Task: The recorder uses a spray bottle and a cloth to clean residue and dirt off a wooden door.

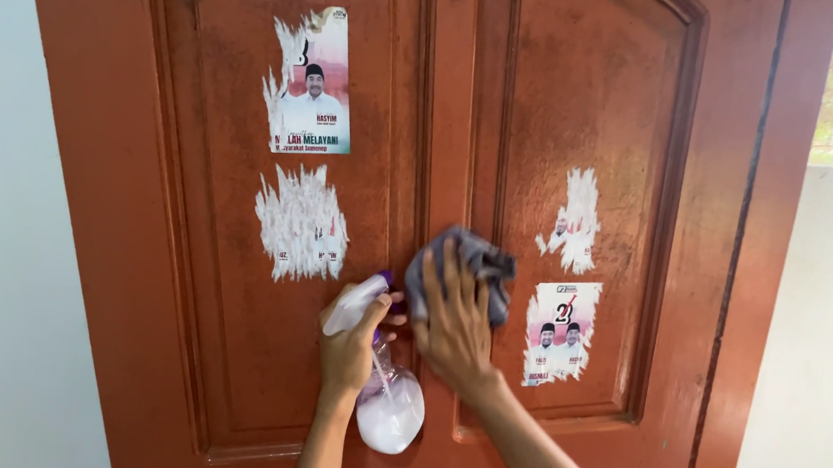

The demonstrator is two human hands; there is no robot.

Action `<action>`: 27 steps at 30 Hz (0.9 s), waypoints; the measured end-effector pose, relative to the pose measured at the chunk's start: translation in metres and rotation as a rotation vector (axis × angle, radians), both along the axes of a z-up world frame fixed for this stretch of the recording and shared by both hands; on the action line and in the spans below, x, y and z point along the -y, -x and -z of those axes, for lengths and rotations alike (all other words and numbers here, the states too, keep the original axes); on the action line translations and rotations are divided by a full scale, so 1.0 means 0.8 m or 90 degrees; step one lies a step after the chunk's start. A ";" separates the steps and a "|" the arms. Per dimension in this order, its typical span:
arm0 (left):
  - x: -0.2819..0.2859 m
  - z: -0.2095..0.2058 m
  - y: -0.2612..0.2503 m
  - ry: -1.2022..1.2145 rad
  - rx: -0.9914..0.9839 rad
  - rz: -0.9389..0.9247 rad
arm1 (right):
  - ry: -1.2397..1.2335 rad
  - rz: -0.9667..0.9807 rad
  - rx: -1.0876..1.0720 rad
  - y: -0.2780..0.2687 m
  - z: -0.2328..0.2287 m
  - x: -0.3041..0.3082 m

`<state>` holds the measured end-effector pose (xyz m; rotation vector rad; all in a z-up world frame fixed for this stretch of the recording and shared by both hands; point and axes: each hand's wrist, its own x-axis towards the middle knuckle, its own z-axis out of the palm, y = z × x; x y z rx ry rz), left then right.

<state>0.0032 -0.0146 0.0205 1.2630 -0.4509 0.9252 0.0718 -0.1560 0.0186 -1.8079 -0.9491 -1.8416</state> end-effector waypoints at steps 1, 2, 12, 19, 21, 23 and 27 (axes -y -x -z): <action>0.000 0.001 0.001 0.002 0.005 0.002 | 0.002 0.002 0.005 0.001 0.006 0.002; 0.000 0.001 0.003 0.001 0.005 0.002 | 0.024 0.014 -0.030 0.003 0.013 0.003; -0.007 0.000 -0.015 0.032 -0.034 -0.003 | 0.014 -0.021 0.024 0.001 -0.007 0.028; 0.013 0.012 0.000 0.011 -0.020 -0.007 | 0.048 0.081 -0.084 -0.013 -0.026 0.063; 0.020 0.010 0.006 0.009 -0.026 -0.022 | 0.019 0.090 0.010 -0.020 -0.037 0.067; 0.030 0.011 0.004 0.005 -0.038 -0.020 | 0.028 0.097 0.021 -0.030 -0.014 0.064; 0.053 0.009 0.000 -0.007 -0.061 0.009 | 0.071 0.093 -0.048 -0.033 0.010 0.071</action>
